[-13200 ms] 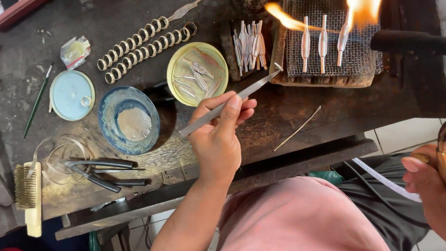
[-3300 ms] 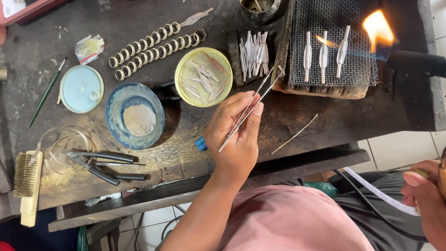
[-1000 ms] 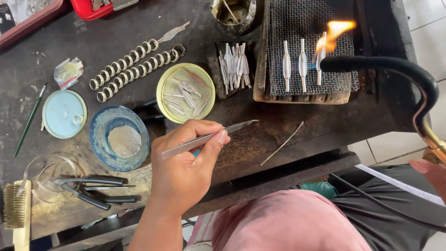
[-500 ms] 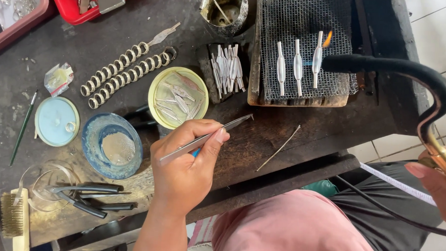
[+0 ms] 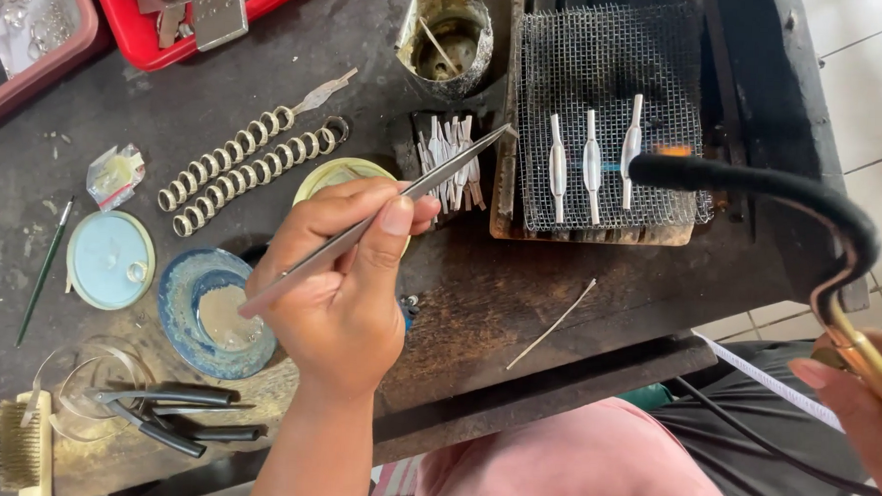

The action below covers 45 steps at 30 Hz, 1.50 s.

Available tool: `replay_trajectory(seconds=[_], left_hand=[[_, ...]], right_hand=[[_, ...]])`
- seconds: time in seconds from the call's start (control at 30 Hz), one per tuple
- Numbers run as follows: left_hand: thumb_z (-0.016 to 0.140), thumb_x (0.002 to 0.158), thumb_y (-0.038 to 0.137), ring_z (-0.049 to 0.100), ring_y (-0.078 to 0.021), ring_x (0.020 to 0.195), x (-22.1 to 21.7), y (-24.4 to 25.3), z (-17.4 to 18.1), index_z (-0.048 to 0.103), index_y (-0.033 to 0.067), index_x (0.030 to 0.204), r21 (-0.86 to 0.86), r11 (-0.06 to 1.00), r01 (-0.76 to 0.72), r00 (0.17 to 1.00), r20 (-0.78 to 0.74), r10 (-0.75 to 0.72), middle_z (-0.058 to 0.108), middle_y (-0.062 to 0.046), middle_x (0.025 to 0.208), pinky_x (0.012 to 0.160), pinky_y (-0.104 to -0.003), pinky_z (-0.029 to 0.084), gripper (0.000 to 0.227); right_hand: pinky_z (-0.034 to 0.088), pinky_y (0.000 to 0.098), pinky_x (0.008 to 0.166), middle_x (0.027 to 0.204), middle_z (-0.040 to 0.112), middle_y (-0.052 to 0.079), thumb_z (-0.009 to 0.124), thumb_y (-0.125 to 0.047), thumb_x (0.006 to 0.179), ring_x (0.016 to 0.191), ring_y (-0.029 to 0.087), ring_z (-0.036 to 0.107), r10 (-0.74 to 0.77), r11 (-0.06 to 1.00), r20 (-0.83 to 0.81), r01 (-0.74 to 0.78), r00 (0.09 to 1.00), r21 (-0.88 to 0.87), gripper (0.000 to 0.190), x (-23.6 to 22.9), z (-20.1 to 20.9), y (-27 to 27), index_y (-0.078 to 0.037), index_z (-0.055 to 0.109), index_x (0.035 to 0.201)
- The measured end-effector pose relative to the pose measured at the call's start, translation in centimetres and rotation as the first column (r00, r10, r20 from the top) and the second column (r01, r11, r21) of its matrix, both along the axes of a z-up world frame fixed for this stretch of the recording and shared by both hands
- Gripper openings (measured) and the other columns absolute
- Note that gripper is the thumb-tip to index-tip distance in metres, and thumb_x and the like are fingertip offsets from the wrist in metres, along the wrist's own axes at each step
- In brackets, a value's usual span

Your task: A person uses a blowtorch and tweezers to heat and position small metal jewelry components on a soldering mesh at a workshop bench.

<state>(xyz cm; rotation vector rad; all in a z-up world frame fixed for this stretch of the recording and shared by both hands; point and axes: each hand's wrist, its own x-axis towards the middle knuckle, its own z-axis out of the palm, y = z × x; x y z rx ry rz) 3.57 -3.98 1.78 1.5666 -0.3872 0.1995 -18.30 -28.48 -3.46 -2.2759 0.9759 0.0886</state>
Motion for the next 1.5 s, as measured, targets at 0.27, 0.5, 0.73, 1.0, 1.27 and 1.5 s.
replay_trajectory(seconds=[0.27,0.5,0.73,1.0,1.27,1.5], left_hand=[[0.054,0.083,0.002,0.068,-0.0269,0.069,-0.3,-1.8,-1.1,0.053,-0.002,0.084,0.108,0.989,0.096,0.995,0.03,-0.1,0.058,-0.018,0.084,0.063,-0.029,0.06,0.004],[0.054,0.083,0.001,0.068,-0.0275,0.069,-0.5,-1.9,-1.3,0.053,-0.0033,0.087,0.122,0.988,0.092,0.994,0.051,-0.099,0.058,-0.019,0.085,0.064,-0.03,0.061,0.006],[0.053,0.084,0.005,0.067,-0.0223,0.07,-0.4,-1.7,-0.9,0.053,-0.0002,0.086,0.183,0.981,0.063,0.992,0.099,-0.082,0.062,-0.016,0.079,0.058,-0.026,0.057,0.005],[0.052,0.085,0.003,0.067,-0.0241,0.069,-0.2,-1.7,-0.8,0.052,-0.0013,0.087,0.143,0.986,0.081,0.989,0.112,-0.097,0.06,-0.017,0.081,0.058,-0.028,0.059,0.005],[0.05,0.087,0.007,0.064,-0.02,0.071,2.7,-0.5,0.3,0.053,-0.0004,0.086,0.233,0.968,-0.09,0.944,0.33,0.009,0.061,-0.012,0.077,0.065,-0.028,0.053,0.008],[0.055,0.085,0.005,0.059,-0.0193,0.067,7.6,-2.2,-1.8,0.058,0.0047,0.082,0.39,0.902,-0.186,0.819,0.569,-0.077,0.061,-0.006,0.075,0.059,-0.029,0.046,0.004]], right_hand=[[0.039,0.0297,0.048,0.059,0.048,0.013,0.059,-0.016,0.08,0.047,0.022,0.05,0.007,0.998,0.052,-0.01,0.999,0.06,0.02,1.2,0.7,0.0,0.001,0.058,0.089],[0.028,0.0282,0.041,0.045,0.043,0.008,0.059,-0.022,0.076,0.038,0.018,0.035,0.126,0.992,0.039,-0.126,0.991,-0.015,0.019,2.0,1.6,0.7,-0.003,0.058,0.082],[0.023,0.0267,0.038,0.041,0.036,0.006,0.058,-0.019,0.077,0.034,0.015,0.028,0.145,0.989,0.095,-0.147,0.985,0.022,0.015,2.1,1.3,0.9,-0.004,0.056,0.079],[0.024,0.0271,0.036,0.042,0.037,0.006,0.058,-0.02,0.077,0.033,0.015,0.029,0.135,0.99,0.104,-0.139,0.985,0.028,0.018,1.7,0.6,1.1,-0.003,0.057,0.083],[0.04,0.0334,0.055,0.067,0.053,0.018,0.058,-0.011,0.084,0.062,0.026,0.053,-0.172,0.974,0.07,0.159,0.983,0.159,0.02,0.9,-1.0,1.9,0.005,0.057,0.097],[0.043,0.0364,0.052,0.066,0.052,0.02,0.059,-0.013,0.087,0.057,0.029,0.054,-0.155,0.98,0.022,0.151,0.988,0.13,0.021,1.3,-1.0,1.8,0.008,0.057,0.092]])
